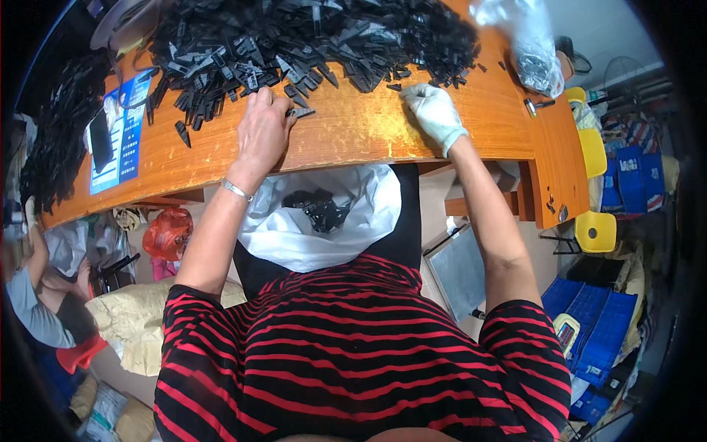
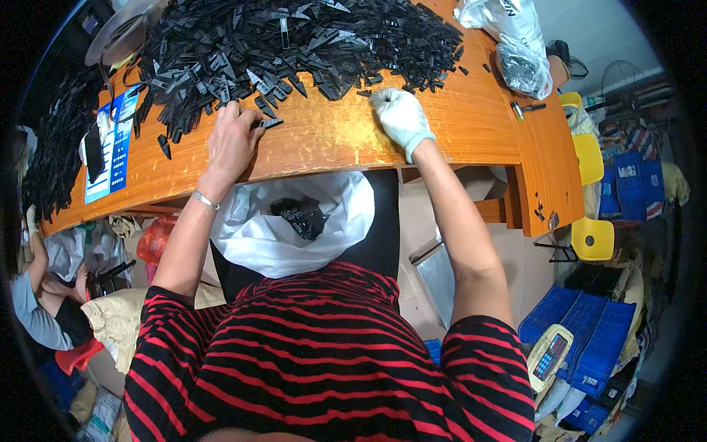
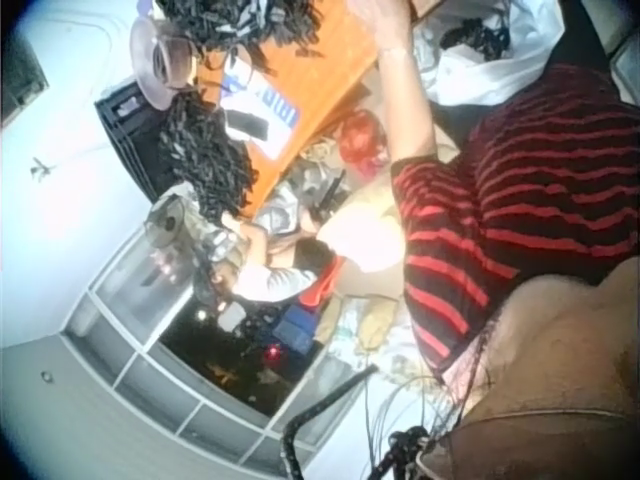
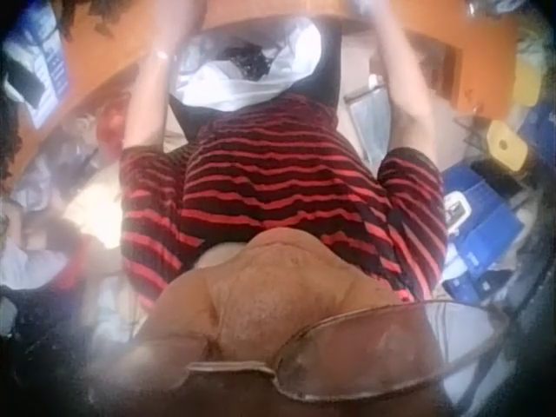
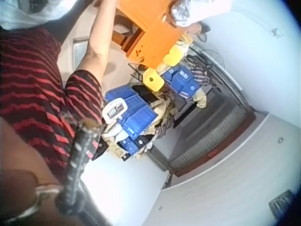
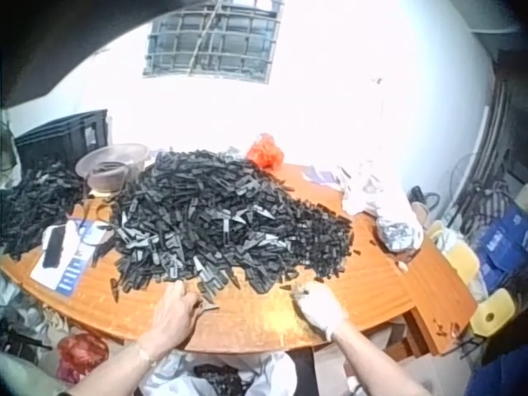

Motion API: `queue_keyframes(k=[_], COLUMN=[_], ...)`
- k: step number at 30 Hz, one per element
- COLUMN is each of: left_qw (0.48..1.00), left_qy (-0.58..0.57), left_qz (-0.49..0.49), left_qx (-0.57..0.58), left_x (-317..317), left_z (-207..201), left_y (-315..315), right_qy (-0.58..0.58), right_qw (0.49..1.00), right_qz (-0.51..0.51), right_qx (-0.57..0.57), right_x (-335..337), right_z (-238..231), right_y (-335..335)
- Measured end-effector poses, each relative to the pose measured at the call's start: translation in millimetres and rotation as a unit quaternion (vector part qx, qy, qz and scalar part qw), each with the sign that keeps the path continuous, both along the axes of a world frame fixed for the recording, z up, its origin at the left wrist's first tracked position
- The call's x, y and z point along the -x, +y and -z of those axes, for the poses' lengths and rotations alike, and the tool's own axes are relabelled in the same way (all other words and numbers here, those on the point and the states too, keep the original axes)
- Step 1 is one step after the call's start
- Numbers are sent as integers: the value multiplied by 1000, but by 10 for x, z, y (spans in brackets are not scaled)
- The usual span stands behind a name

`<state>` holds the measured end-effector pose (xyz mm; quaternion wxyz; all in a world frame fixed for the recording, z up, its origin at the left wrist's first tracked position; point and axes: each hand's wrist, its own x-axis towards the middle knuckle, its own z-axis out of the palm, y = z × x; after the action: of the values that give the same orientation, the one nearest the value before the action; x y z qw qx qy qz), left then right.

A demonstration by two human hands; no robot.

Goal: The person inspects small black plastic components by hand, then places them into a white bag.

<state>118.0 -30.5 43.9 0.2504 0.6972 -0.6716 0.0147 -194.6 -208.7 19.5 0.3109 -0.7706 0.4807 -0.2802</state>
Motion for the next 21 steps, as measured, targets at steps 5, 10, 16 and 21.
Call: queue_keyframes(k=[5,10,16,21], left_qw=[992,965,940,783], left_qy=[125,259,340,605], left_qz=[2,-29,9,37], left_qx=[28,-18,-29,-142], left_x=[25,190,397,498], left_z=[120,194,245,164], left_y=[78,94,186,228], right_qy=[-157,-192,-222,-218], right_qw=[953,923,918,921], right_qz=[-59,-89,-103,-92], right_qx=[-252,-321,-312,-310], right_x=[-413,-759,-1095,-1091], right_z=[-359,-528,-631,-422], right_y=[674,994,1176,1160])
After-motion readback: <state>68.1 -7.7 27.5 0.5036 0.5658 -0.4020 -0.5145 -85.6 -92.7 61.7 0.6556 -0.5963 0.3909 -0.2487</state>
